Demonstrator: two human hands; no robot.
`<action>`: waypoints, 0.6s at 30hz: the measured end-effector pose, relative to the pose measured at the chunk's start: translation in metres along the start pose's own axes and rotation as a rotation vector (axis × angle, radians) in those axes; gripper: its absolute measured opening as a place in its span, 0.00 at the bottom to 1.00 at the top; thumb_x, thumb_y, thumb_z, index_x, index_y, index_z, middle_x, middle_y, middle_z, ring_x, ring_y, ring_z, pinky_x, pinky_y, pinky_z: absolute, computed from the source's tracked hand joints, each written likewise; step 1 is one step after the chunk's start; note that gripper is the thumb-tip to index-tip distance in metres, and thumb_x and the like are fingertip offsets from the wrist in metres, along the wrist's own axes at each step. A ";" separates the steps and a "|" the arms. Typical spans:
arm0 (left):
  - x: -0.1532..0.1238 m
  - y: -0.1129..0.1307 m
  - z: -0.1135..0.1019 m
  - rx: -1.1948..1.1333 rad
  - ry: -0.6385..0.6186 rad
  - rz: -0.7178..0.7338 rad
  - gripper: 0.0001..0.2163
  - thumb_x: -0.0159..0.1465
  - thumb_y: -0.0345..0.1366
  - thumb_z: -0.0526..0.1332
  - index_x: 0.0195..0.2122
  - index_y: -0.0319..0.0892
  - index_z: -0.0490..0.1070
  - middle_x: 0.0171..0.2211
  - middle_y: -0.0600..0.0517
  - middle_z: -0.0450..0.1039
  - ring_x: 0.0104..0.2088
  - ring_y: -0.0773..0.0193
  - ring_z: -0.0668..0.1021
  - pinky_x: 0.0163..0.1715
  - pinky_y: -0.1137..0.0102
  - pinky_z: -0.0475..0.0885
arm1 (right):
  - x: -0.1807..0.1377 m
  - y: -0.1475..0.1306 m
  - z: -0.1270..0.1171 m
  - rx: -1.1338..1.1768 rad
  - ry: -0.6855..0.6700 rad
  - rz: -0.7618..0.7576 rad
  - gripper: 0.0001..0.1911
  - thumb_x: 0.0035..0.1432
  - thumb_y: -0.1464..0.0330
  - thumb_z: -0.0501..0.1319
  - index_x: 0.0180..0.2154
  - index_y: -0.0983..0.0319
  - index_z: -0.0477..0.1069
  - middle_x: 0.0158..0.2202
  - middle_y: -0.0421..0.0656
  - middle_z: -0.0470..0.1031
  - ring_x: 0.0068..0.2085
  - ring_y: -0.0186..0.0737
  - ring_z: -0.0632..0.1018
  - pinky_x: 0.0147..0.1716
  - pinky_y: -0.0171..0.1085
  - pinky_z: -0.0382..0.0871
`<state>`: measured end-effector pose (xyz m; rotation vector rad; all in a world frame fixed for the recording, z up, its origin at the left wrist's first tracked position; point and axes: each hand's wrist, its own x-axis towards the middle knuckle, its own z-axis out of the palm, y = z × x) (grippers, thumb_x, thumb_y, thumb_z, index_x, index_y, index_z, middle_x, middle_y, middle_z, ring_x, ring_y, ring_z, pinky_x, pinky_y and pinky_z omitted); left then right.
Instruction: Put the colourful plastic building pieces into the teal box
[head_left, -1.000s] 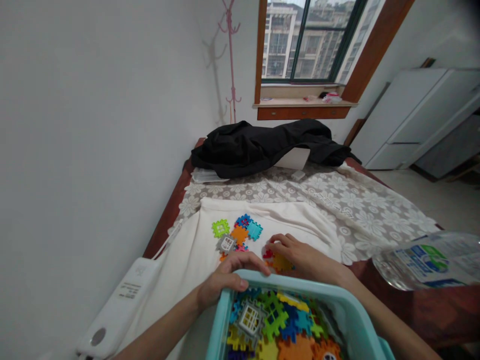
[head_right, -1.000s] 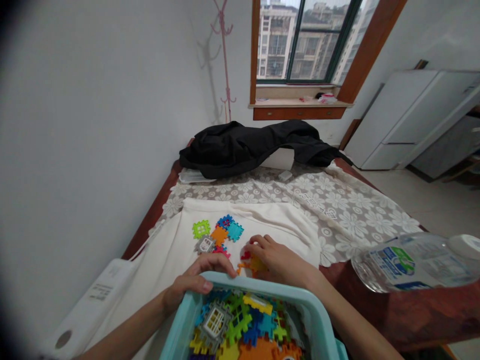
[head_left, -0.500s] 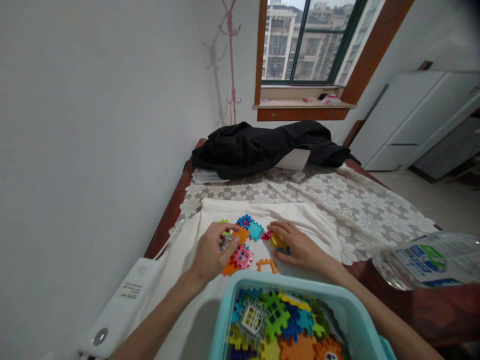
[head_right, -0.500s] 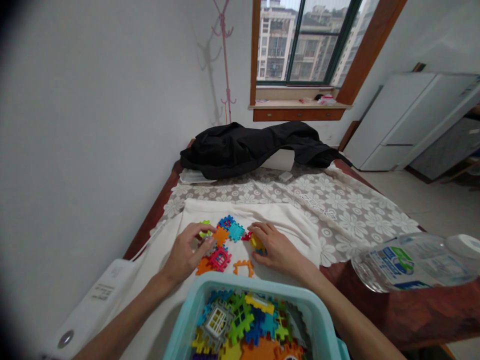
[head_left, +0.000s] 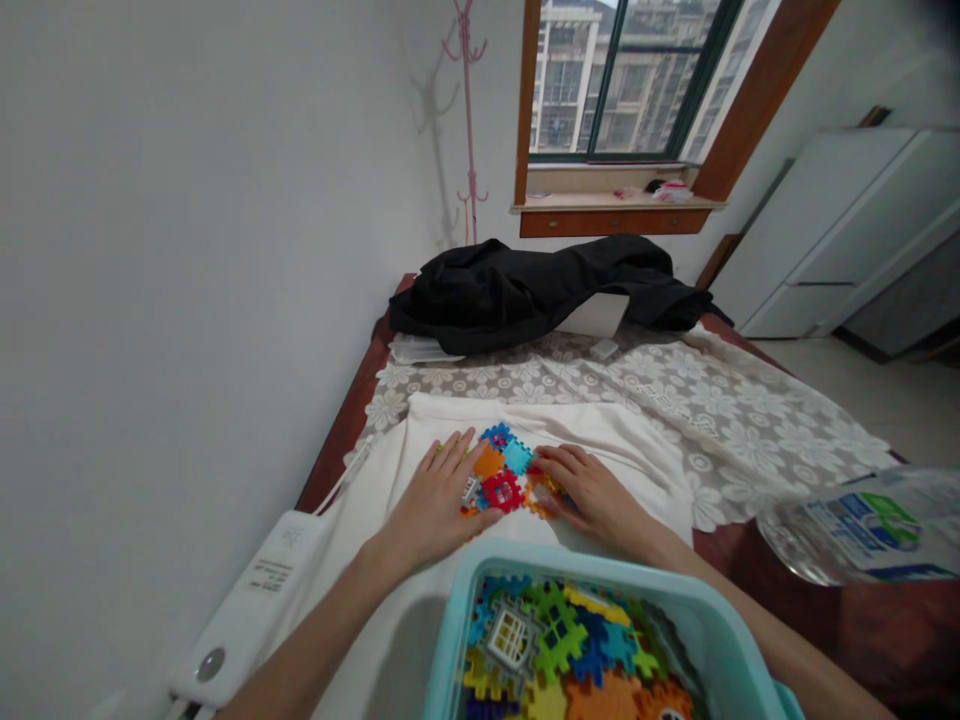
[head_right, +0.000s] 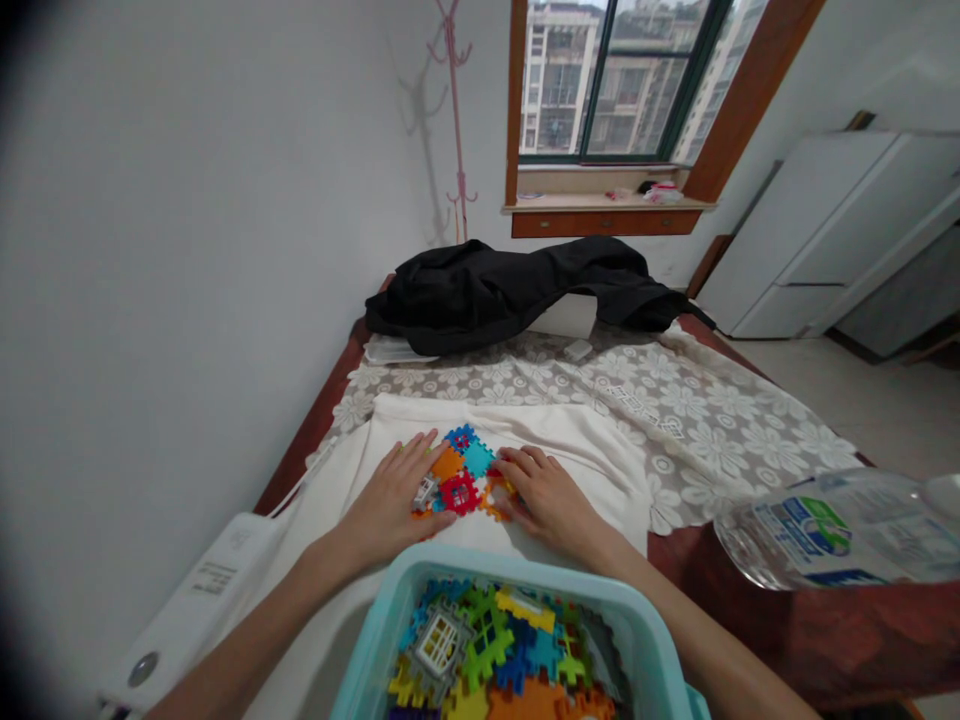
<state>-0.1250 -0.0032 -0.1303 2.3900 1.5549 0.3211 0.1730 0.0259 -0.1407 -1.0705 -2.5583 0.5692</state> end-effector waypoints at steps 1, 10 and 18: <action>0.001 0.001 0.000 -0.007 0.035 -0.002 0.40 0.68 0.58 0.64 0.76 0.46 0.54 0.78 0.38 0.50 0.77 0.43 0.57 0.74 0.44 0.53 | 0.000 0.001 0.000 -0.002 0.002 0.002 0.30 0.72 0.51 0.60 0.68 0.57 0.67 0.70 0.52 0.67 0.67 0.59 0.68 0.68 0.59 0.64; -0.005 -0.008 -0.005 -0.016 -0.104 0.023 0.57 0.55 0.61 0.73 0.78 0.45 0.47 0.80 0.35 0.38 0.79 0.38 0.48 0.75 0.43 0.50 | 0.001 0.002 0.000 -0.001 -0.018 0.000 0.36 0.68 0.50 0.65 0.70 0.59 0.65 0.71 0.53 0.66 0.69 0.60 0.66 0.68 0.59 0.63; -0.003 -0.012 -0.012 -0.025 0.044 0.107 0.40 0.67 0.42 0.68 0.76 0.46 0.53 0.77 0.41 0.54 0.75 0.47 0.63 0.73 0.50 0.60 | 0.003 0.008 -0.001 0.012 0.079 -0.017 0.30 0.67 0.59 0.64 0.66 0.60 0.69 0.66 0.53 0.73 0.64 0.57 0.73 0.65 0.57 0.67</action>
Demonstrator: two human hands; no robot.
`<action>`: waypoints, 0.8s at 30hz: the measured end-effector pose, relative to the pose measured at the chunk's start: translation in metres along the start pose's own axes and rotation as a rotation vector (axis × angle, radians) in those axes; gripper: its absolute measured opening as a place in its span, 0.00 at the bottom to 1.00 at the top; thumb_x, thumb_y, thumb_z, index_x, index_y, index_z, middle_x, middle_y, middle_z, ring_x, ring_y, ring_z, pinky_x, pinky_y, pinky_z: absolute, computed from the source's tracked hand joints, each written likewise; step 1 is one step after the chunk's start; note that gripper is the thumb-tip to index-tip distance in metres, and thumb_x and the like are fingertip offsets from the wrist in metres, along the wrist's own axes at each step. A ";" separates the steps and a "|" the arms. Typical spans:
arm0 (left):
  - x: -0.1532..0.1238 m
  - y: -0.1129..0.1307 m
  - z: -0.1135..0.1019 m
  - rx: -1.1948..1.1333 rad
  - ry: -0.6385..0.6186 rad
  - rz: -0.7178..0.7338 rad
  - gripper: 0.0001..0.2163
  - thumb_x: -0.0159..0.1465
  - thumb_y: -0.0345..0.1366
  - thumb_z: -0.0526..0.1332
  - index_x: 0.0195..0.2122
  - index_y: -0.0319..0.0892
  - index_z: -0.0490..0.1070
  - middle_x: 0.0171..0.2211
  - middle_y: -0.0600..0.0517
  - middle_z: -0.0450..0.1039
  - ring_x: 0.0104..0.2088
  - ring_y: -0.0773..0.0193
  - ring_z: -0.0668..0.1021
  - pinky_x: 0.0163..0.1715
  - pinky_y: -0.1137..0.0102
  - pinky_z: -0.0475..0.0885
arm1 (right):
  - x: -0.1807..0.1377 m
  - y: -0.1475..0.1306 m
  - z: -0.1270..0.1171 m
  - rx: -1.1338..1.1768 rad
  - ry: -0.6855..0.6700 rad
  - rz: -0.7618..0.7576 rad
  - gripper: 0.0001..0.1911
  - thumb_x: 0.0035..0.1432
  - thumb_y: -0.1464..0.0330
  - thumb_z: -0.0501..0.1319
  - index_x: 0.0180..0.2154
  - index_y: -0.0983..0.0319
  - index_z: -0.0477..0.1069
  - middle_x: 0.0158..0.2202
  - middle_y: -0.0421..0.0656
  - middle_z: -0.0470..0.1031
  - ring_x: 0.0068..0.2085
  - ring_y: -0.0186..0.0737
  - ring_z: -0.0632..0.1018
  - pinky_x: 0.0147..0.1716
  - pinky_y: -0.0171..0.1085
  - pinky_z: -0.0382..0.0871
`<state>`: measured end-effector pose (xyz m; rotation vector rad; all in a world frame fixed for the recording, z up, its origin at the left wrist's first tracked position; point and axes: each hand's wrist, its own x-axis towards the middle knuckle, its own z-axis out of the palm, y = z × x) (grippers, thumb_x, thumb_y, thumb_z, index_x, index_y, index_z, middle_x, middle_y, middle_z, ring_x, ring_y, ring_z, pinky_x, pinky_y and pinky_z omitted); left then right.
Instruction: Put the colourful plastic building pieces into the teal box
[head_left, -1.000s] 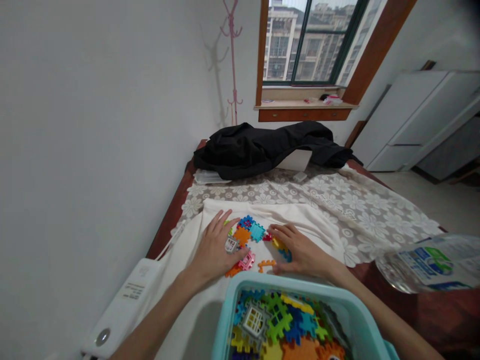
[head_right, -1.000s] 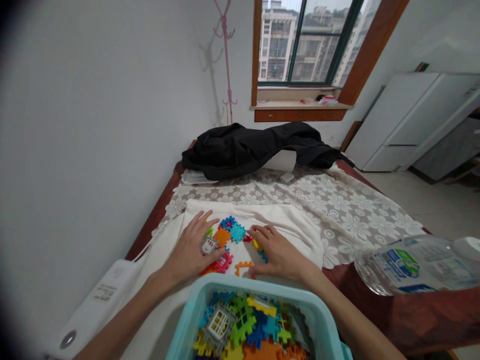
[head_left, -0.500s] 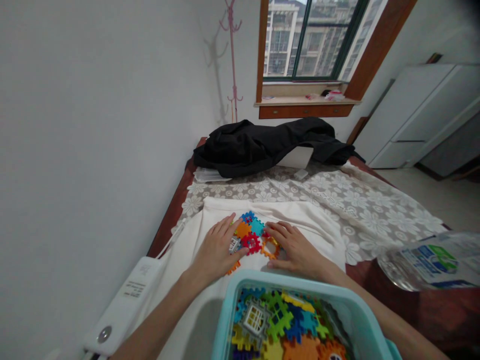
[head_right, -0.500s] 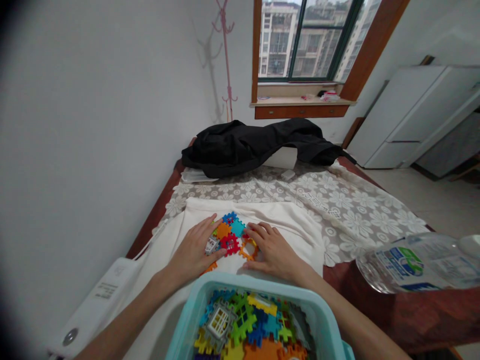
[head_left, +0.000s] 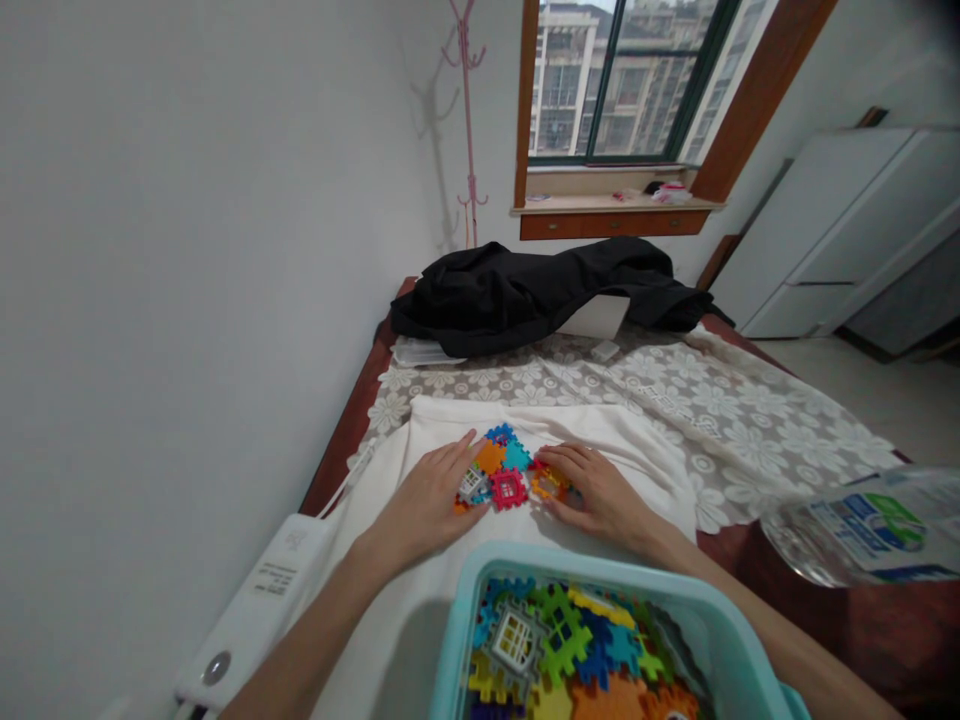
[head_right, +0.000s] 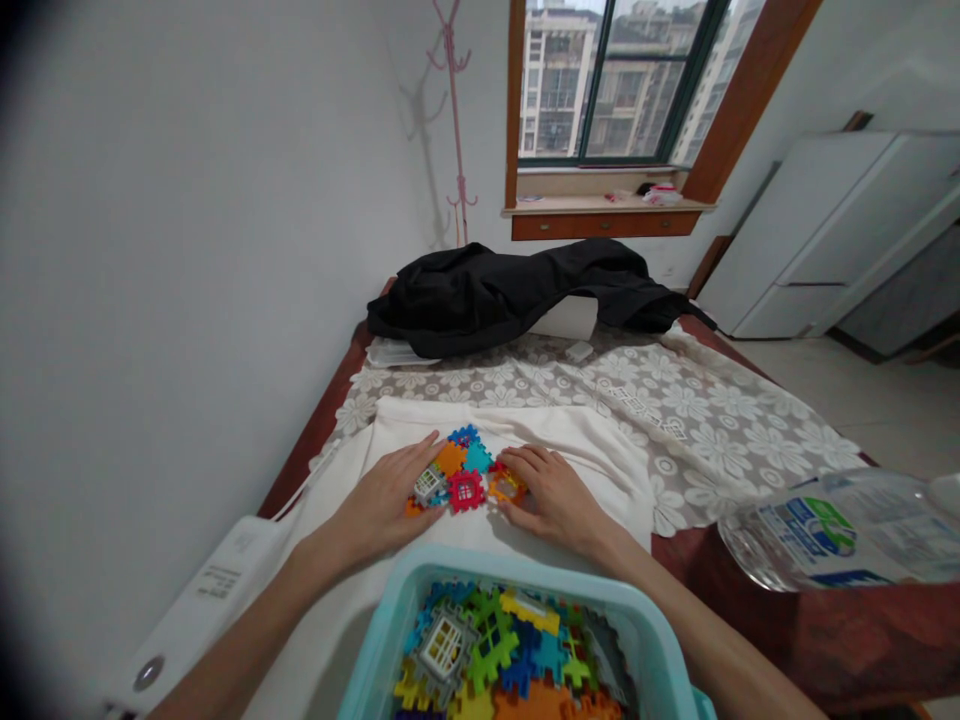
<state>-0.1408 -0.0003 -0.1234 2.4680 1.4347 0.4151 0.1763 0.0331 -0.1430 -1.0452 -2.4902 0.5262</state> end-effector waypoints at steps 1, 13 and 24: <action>0.001 0.000 0.000 0.002 0.015 0.005 0.38 0.68 0.40 0.66 0.76 0.44 0.53 0.77 0.40 0.55 0.74 0.48 0.64 0.73 0.51 0.61 | 0.000 0.001 0.000 0.004 0.017 0.001 0.27 0.68 0.60 0.63 0.65 0.60 0.69 0.65 0.53 0.74 0.63 0.56 0.75 0.65 0.56 0.68; 0.000 0.006 -0.006 0.036 -0.015 -0.039 0.44 0.60 0.47 0.74 0.74 0.44 0.58 0.74 0.41 0.63 0.70 0.42 0.69 0.69 0.46 0.64 | -0.001 0.007 0.004 -0.007 0.080 -0.031 0.29 0.66 0.62 0.65 0.66 0.57 0.68 0.66 0.51 0.73 0.64 0.56 0.75 0.64 0.56 0.71; 0.003 0.007 -0.014 -0.046 0.052 -0.112 0.29 0.66 0.34 0.68 0.68 0.41 0.66 0.63 0.44 0.75 0.61 0.49 0.75 0.65 0.54 0.68 | 0.000 0.018 0.003 -0.004 0.109 -0.009 0.25 0.65 0.71 0.61 0.63 0.56 0.69 0.62 0.50 0.76 0.59 0.55 0.77 0.59 0.55 0.75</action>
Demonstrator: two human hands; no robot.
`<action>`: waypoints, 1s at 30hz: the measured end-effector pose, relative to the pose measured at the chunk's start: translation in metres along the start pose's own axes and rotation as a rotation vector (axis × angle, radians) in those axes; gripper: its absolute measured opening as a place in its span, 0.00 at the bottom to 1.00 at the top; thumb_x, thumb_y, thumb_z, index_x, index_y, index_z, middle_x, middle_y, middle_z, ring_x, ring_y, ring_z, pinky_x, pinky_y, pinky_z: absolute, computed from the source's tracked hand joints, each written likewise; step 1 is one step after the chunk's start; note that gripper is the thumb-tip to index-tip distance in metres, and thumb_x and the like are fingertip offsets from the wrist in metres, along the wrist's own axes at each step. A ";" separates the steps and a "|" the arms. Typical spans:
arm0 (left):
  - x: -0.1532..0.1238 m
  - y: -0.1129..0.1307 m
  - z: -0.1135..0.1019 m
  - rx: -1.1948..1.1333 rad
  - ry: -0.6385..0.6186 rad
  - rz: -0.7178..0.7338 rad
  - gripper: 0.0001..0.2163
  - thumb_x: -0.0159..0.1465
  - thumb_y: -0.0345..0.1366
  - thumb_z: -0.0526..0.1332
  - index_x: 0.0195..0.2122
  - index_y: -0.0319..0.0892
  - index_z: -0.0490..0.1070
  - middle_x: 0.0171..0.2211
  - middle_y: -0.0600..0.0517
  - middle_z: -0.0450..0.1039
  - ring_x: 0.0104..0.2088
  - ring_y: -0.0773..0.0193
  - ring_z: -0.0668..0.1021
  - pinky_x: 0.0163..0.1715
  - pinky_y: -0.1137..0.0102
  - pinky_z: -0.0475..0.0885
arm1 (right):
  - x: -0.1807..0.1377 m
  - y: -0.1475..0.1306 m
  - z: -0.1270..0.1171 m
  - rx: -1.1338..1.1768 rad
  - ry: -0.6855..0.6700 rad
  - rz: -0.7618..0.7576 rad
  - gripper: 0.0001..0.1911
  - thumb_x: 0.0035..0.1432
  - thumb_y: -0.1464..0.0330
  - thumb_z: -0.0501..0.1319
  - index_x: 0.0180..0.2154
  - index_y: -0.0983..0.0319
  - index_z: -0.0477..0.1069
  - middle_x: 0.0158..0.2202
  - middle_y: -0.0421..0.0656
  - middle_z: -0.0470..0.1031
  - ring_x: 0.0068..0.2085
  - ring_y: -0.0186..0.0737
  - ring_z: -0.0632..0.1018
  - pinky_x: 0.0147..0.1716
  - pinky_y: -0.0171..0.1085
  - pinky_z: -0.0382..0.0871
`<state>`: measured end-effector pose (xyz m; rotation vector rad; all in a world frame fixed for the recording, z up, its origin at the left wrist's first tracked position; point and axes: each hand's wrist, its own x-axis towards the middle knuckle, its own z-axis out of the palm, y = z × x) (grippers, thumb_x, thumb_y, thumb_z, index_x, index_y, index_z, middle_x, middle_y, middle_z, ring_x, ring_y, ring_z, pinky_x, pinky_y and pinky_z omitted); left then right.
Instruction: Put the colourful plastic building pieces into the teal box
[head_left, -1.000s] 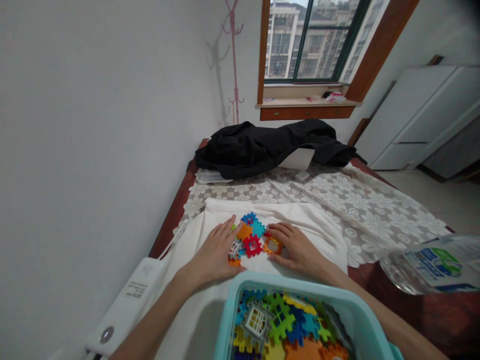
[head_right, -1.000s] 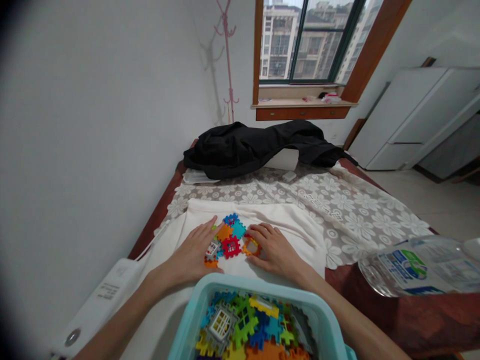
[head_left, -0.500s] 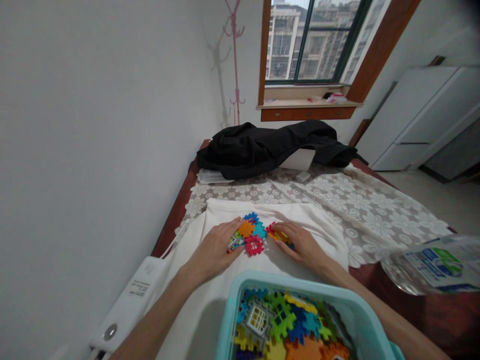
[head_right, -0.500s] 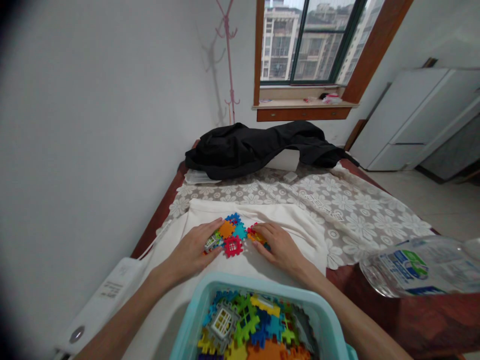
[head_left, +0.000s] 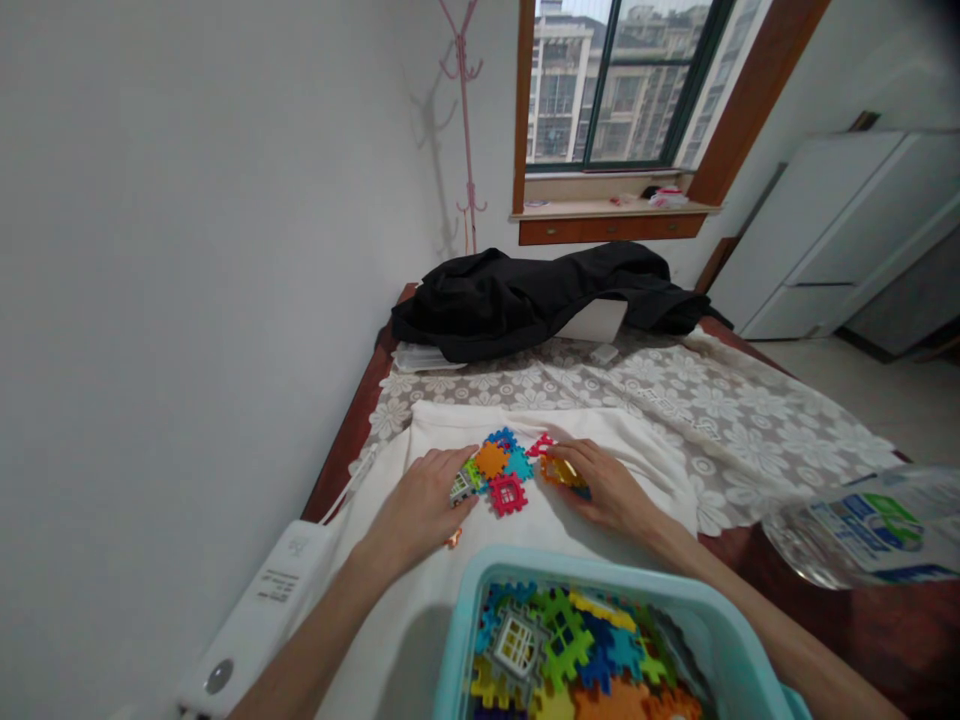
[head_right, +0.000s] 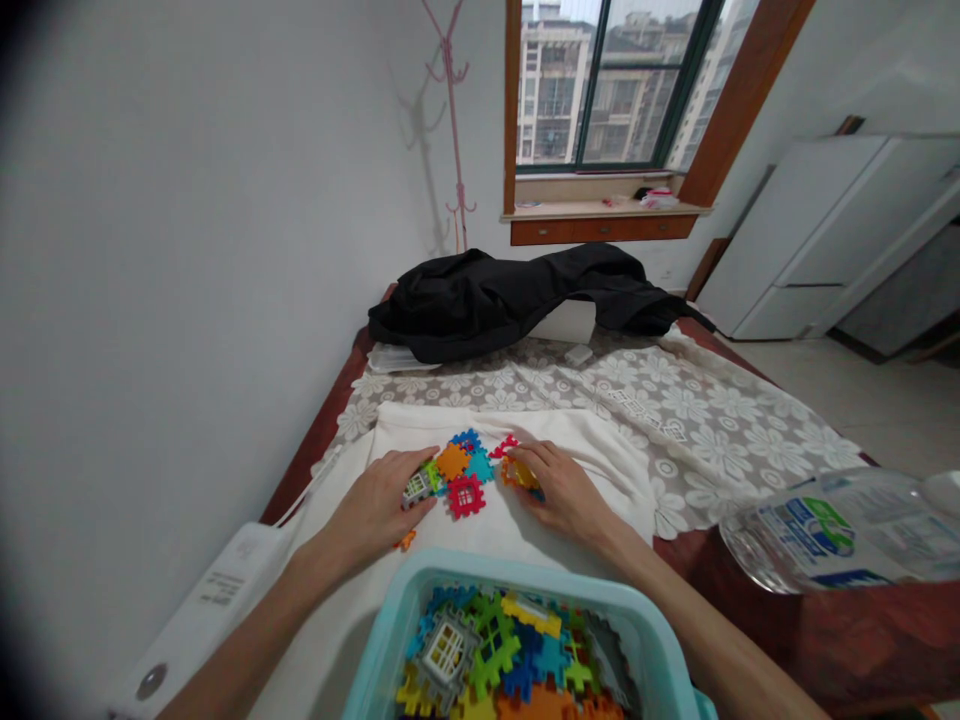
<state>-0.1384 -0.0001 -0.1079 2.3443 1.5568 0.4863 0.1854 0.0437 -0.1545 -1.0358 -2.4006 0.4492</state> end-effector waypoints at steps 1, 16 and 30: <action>0.000 0.001 -0.001 -0.011 0.006 -0.005 0.29 0.65 0.34 0.68 0.68 0.42 0.67 0.63 0.44 0.75 0.61 0.49 0.75 0.64 0.54 0.68 | 0.000 0.000 0.000 -0.001 0.001 -0.005 0.27 0.65 0.71 0.62 0.64 0.56 0.68 0.63 0.50 0.75 0.60 0.55 0.76 0.60 0.55 0.74; 0.003 0.004 -0.010 -0.102 0.031 -0.147 0.27 0.63 0.37 0.70 0.64 0.41 0.71 0.59 0.43 0.76 0.60 0.47 0.77 0.65 0.53 0.70 | 0.000 0.003 0.003 0.027 -0.021 -0.010 0.26 0.67 0.69 0.63 0.65 0.55 0.67 0.64 0.50 0.73 0.62 0.55 0.73 0.62 0.55 0.73; 0.003 0.001 -0.030 -0.049 -0.006 -0.205 0.25 0.63 0.46 0.70 0.60 0.46 0.74 0.51 0.44 0.82 0.50 0.46 0.82 0.55 0.53 0.75 | -0.002 0.010 -0.028 0.073 -0.106 0.074 0.22 0.67 0.63 0.65 0.60 0.56 0.67 0.58 0.52 0.74 0.55 0.55 0.77 0.56 0.54 0.75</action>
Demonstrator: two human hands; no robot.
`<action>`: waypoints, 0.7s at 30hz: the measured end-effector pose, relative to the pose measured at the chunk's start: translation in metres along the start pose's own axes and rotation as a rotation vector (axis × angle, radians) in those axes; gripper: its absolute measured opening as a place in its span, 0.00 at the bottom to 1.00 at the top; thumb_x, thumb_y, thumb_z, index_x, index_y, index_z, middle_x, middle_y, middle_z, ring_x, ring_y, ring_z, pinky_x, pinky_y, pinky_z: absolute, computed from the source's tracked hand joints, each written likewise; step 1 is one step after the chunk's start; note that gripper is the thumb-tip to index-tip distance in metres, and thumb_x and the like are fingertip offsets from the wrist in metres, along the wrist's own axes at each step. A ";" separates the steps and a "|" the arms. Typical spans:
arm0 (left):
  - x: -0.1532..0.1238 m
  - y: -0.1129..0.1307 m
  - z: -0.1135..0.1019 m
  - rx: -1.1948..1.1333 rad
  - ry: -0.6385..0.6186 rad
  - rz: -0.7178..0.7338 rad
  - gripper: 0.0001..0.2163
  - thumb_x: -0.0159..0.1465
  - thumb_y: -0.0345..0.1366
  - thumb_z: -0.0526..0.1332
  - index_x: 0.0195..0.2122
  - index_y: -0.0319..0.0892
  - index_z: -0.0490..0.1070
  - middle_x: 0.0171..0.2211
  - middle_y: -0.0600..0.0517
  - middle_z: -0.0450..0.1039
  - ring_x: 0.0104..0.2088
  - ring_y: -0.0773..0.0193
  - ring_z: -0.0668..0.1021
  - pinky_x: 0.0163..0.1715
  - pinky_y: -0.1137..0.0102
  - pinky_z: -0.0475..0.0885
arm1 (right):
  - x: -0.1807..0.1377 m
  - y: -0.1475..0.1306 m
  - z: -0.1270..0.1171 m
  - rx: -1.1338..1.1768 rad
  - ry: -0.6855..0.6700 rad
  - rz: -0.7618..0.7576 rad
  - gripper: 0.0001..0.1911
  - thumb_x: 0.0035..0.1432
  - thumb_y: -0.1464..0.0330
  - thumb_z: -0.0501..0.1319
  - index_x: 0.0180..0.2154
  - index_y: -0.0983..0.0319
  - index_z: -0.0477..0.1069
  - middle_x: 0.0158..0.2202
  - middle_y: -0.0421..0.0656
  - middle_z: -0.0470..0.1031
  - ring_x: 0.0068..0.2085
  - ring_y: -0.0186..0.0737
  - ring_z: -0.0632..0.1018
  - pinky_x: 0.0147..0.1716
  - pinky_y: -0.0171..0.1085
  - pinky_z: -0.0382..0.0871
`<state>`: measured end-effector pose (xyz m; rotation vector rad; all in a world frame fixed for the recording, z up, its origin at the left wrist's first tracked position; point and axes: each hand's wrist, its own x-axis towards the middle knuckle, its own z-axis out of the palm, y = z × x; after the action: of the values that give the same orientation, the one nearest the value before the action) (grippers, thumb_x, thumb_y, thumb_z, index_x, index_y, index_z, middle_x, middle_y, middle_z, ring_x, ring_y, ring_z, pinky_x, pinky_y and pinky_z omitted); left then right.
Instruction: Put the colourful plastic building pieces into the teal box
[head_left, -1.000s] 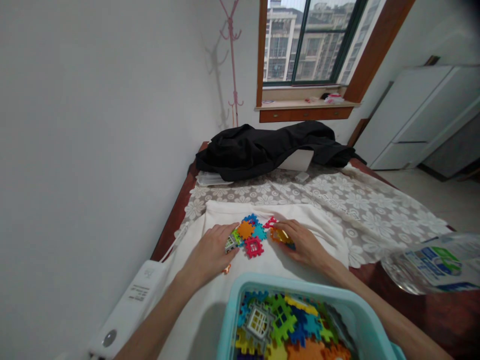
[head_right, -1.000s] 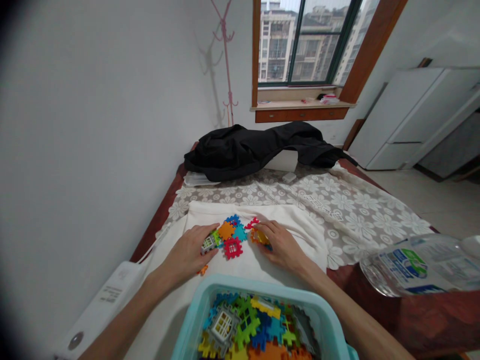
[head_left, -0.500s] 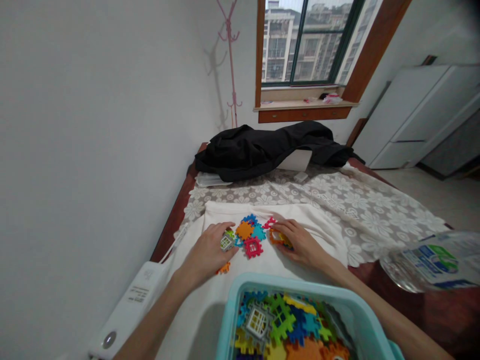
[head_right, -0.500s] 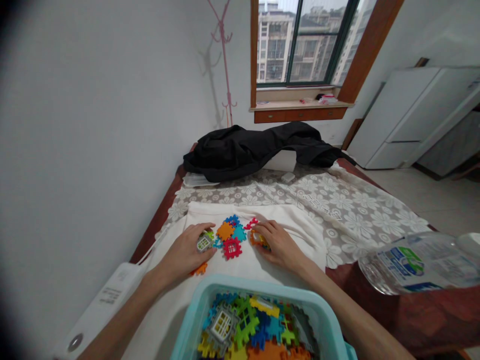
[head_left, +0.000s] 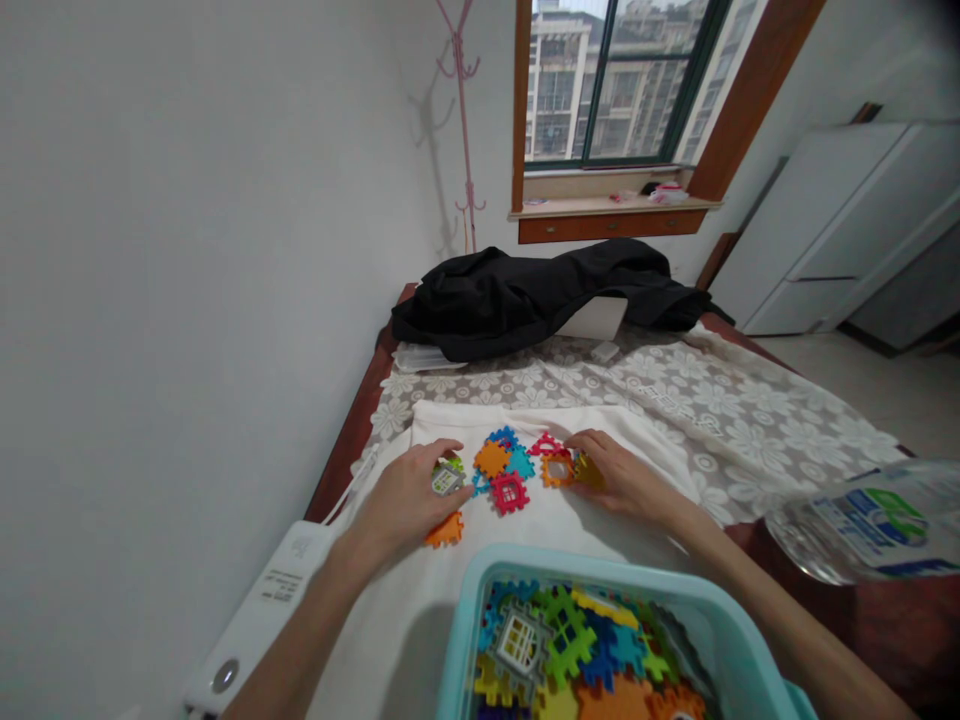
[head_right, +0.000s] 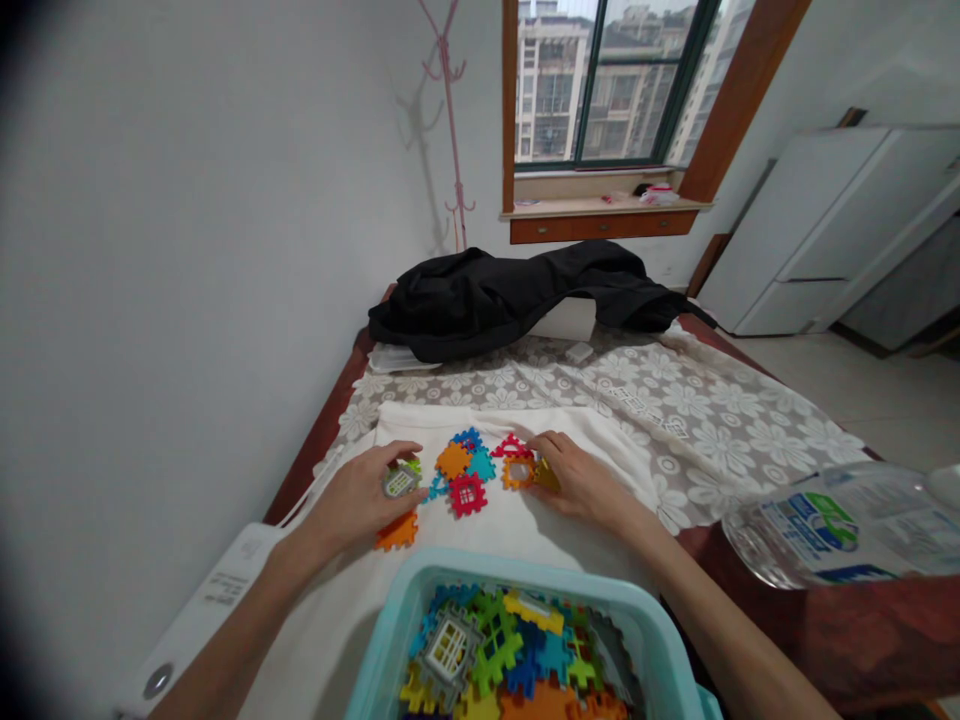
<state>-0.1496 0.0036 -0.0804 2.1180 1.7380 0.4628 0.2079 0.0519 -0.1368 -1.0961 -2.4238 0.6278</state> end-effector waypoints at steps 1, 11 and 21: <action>-0.001 0.001 -0.003 0.013 -0.025 0.005 0.25 0.63 0.46 0.70 0.60 0.45 0.74 0.52 0.44 0.82 0.51 0.46 0.82 0.55 0.53 0.75 | 0.000 0.002 0.001 0.026 0.011 0.001 0.21 0.68 0.62 0.65 0.60 0.55 0.67 0.56 0.52 0.75 0.54 0.55 0.78 0.55 0.53 0.76; -0.018 0.002 -0.010 0.053 -0.272 0.097 0.27 0.56 0.39 0.72 0.58 0.46 0.75 0.56 0.45 0.79 0.55 0.44 0.80 0.57 0.53 0.74 | 0.004 -0.007 0.025 -0.030 0.031 -0.129 0.19 0.66 0.62 0.69 0.56 0.57 0.71 0.61 0.52 0.74 0.61 0.57 0.74 0.60 0.56 0.72; -0.024 0.010 -0.004 0.127 -0.291 0.120 0.25 0.58 0.30 0.64 0.58 0.44 0.72 0.52 0.42 0.78 0.53 0.44 0.79 0.55 0.53 0.75 | 0.005 -0.006 0.025 0.030 -0.015 -0.226 0.20 0.66 0.71 0.64 0.57 0.54 0.71 0.61 0.48 0.76 0.61 0.53 0.74 0.61 0.55 0.72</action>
<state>-0.1475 -0.0219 -0.0727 2.2549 1.5174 0.0692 0.1882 0.0461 -0.1527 -0.7920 -2.4950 0.5973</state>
